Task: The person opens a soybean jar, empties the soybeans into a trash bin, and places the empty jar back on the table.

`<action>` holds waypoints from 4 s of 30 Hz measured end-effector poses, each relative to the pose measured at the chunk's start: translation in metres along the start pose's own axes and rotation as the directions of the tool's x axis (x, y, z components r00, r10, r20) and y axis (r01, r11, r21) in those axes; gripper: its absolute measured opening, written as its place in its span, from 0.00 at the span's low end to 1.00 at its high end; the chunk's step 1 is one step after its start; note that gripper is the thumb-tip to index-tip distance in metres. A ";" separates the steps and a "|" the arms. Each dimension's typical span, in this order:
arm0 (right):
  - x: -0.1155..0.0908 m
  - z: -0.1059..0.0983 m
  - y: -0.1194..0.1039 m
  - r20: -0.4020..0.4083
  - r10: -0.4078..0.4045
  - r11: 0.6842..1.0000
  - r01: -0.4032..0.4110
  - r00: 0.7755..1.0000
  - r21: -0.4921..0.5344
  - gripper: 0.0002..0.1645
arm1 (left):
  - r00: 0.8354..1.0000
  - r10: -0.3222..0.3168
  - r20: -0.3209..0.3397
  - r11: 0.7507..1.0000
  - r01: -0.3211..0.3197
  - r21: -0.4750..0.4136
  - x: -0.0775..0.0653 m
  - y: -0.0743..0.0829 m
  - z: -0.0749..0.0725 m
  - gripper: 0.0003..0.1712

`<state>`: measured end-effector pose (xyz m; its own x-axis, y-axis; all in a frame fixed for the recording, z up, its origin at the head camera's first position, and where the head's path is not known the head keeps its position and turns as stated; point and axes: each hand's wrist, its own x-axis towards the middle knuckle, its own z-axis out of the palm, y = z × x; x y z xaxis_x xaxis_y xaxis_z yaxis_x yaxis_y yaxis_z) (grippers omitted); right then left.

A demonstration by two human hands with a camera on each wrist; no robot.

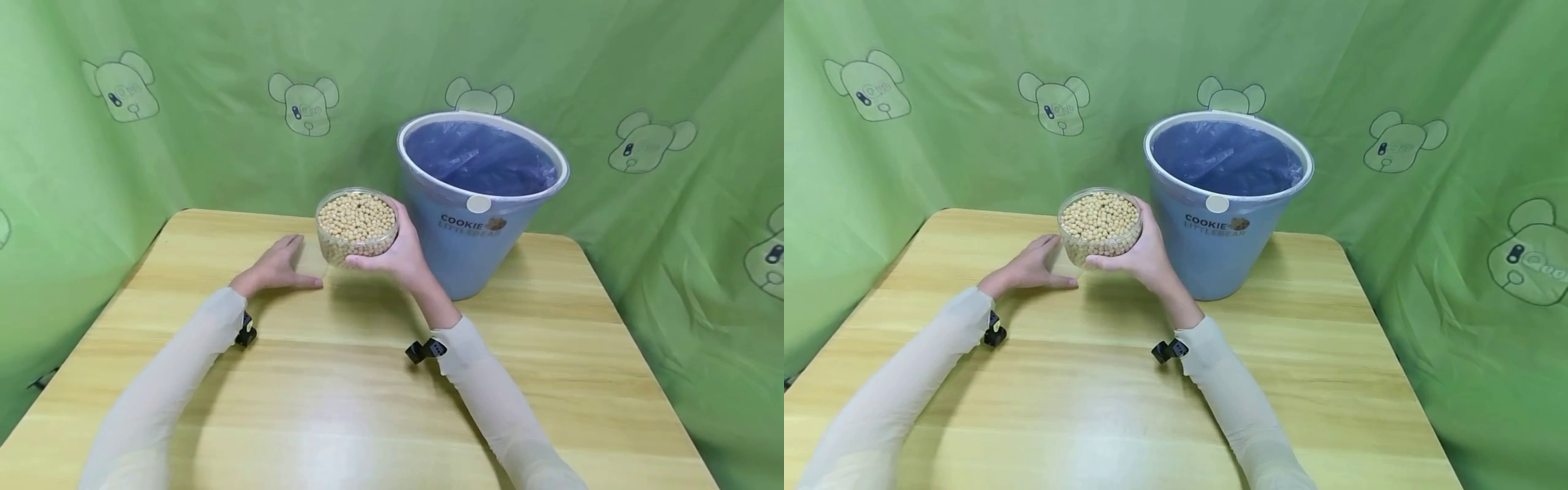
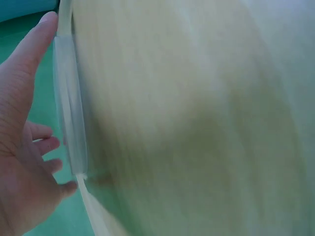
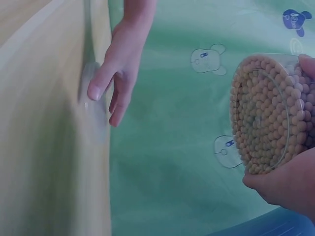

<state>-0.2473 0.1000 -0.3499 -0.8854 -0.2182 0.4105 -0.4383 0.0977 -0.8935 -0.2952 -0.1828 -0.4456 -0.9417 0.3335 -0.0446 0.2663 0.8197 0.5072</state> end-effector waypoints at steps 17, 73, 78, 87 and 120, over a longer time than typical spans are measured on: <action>-0.003 -0.015 -0.072 0.116 -0.081 0.948 0.040 0.990 0.316 0.61 | 0.846 0.153 -0.511 0.912 -0.320 -0.257 0.024 0.077 -0.034 0.33; 0.054 -0.267 -0.164 -0.302 0.084 0.902 -0.201 0.950 -0.381 0.63 | 0.581 0.579 -0.571 0.773 -0.614 0.159 0.053 0.212 -0.078 0.16; 0.055 -0.287 -0.164 -0.311 0.098 0.859 -0.238 0.945 -0.453 0.64 | 0.588 0.572 -0.572 0.775 -0.616 0.142 0.053 0.215 -0.078 0.16; 0.055 -0.311 -0.161 -0.299 0.116 0.803 -0.267 0.947 -0.533 0.68 | 0.598 0.559 -0.575 0.779 -0.616 0.116 0.053 0.216 -0.075 0.16; 0.057 -0.318 -0.151 -0.219 0.131 0.614 -0.252 0.967 -0.748 0.77 | 0.584 0.550 -0.597 0.786 -0.603 0.135 0.055 0.213 -0.074 0.17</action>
<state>-0.2812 0.3818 -0.1337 -0.9475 0.0141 0.3195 -0.1615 0.8412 -0.5161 -0.3055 -0.0238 -0.2766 -0.5259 0.3677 0.7669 0.8052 0.5057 0.3097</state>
